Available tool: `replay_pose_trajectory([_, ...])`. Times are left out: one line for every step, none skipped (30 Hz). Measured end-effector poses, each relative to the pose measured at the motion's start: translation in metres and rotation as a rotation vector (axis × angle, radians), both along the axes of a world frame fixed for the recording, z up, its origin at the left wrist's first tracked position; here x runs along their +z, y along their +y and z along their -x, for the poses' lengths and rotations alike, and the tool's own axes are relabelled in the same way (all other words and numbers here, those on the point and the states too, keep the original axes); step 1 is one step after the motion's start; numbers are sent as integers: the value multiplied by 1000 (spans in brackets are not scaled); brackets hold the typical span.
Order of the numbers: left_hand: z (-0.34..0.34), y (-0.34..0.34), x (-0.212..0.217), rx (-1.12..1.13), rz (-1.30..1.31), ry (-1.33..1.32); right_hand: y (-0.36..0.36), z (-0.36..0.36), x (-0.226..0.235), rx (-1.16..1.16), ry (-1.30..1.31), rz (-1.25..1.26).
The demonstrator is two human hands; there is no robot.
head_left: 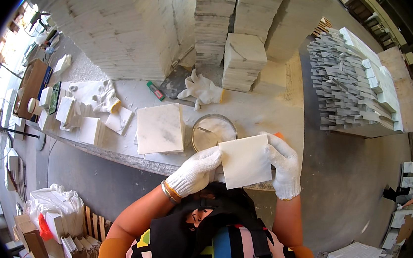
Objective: The person applies a white paste to the edges of small rectangular blocks using a metal tool, then smooths and sands the edges with orange and green sanding blocks. The person handles the blocks one at a time, rotating them to treat different sides.
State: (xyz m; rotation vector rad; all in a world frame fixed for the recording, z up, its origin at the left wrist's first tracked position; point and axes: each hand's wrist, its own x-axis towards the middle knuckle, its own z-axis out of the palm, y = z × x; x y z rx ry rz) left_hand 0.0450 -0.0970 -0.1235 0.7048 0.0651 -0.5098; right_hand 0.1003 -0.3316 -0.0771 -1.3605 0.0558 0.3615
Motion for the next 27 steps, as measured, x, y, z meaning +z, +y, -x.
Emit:
replay_pose_trajectory([0, 2, 4, -23, -28, -40, -2, -2, 4, 15, -6, -5])
replay_pose_trajectory([0, 6, 7, -56, 6, -51, -2, -4, 10, 37, -19, 7])
replay_pose_trajectory([1, 7, 9, -61, -40, -68, -1, -3, 14, 63, -27, 20])
replay_pose_trajectory([1, 9, 11, -65, -86, -85, -1, -2, 17, 89, -34, 34])
replay_pose_trajectory([0, 9, 15, -69, -131, -102, 0, -1, 19, 113, -39, 58])
replay_pose_trajectory([3, 7, 24, -45, -153, -65, 0, 2, 19, 140, -35, 84])
replay_pose_trajectory([4, 5, 21, -30, -202, -45, 0, 5, 17, 167, -32, 111])
replay_pose_trajectory([5, 3, 15, -16, -251, -26, 0, 8, 15, 167, -32, 102])
replay_pose_trajectory([5, 2, 13, 2, -301, -6, 1, 11, 15, 176, -53, 105])
replay_pose_trajectory([6, 1, 18, 43, -264, 31, 2, 14, 14, 184, -74, 108])
replay_pose_trajectory([7, 2, 17, 42, -241, 44, 2, 15, 14, 192, -95, 111])
replay_pose_trajectory([7, 3, 17, 39, -218, 57, 2, 15, 14, 209, -111, 118])
replay_pose_trajectory([7, 4, 17, 36, -195, 70, 1, 14, 14, 227, -126, 125])
replay_pose_trajectory([6, 5, 17, 37, -172, 72, 0, 13, 14, 243, -142, 133])
replay_pose_trajectory([5, 7, 17, 39, -149, 74, 1, 13, 15, 253, -134, 125])
replay_pose_trajectory([4, 7, 17, 41, -127, 76, 2, 12, 17, 262, -126, 117])
replay_pose_trajectory([4, 7, 17, 45, -117, 79, 2, 12, 20, 271, -119, 109])
replay_pose_trajectory([4, 7, 17, 48, -107, 83, 3, 13, 22, 271, -108, 101])
replay_pose_trajectory([4, 7, 17, 50, -97, 88, 5, 14, 24, 271, -98, 93])
replay_pose_trajectory([5, 7, 17, 53, -94, 91, 5, 15, 25, 271, -88, 86])
replay_pose_trajectory([5, 7, 17, 57, -91, 94, 5, 15, 25, 275, -83, 96])
replay_pose_trajectory([6, 7, 17, 61, -88, 96, 5, 16, 24, 280, -77, 105])
replay_pose_trajectory([6, 8, 16, 67, -96, 95, 5, 16, 24, 284, -71, 115])
replay_pose_trajectory([6, 9, 14, 69, -103, 94, 5, 17, 25, 285, -74, 136])
replay_pose_trajectory([6, 10, 13, 72, -109, 93, 5, 17, 27, 286, -77, 157])
replay_pose_trajectory([6, 9, 14, 87, -127, 80, 5, 18, 28, 287, -80, 178])
replay_pose_trajectory([7, 9, 16, 103, -146, 68, 4, 18, 28, 283, -98, 197])
